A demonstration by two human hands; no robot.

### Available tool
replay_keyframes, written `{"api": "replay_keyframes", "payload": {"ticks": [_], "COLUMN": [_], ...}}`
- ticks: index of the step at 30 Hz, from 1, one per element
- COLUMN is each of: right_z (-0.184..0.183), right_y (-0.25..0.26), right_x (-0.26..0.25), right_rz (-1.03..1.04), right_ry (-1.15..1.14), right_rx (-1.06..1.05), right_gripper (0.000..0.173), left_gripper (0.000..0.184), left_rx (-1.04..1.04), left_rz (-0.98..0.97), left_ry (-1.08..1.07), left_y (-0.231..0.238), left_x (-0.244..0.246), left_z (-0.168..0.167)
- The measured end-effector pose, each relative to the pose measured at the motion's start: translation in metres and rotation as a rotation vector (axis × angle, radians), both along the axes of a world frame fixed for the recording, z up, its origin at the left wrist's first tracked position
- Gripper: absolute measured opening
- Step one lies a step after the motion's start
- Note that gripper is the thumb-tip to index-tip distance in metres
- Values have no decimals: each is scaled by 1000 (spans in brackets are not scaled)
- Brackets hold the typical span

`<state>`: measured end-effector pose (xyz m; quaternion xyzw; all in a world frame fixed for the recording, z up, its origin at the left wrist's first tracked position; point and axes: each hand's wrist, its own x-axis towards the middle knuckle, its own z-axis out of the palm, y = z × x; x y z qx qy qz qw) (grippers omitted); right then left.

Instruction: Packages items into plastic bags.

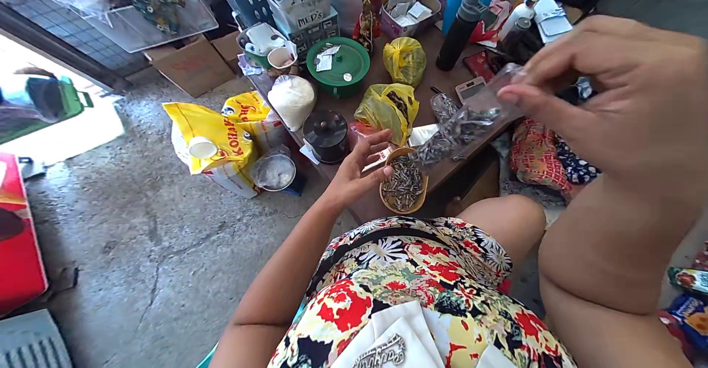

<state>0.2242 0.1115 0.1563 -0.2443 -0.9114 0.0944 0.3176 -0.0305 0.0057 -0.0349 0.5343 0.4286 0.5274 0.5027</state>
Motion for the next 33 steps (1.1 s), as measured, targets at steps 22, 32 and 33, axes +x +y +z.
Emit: {"api": "replay_keyframes", "payload": {"ticks": [22,32,33], "right_z": [-48,-71,-72], "right_y": [-14,-13,-12], "right_x": [-1,-8,-9], "right_rz": [145,201,197], "right_ry": [-56,-189,-210], "right_rx": [-221,-276,-301], "right_gripper": [25,23,28], "left_gripper": [31,34,33], "left_rx": [262,188,188], "left_rz": [-186,-143,-146], "left_ry": [161,223,239], "left_y": [31,20,19], "left_x": [46,21,19], "left_z": [-9,-26,-27]}}
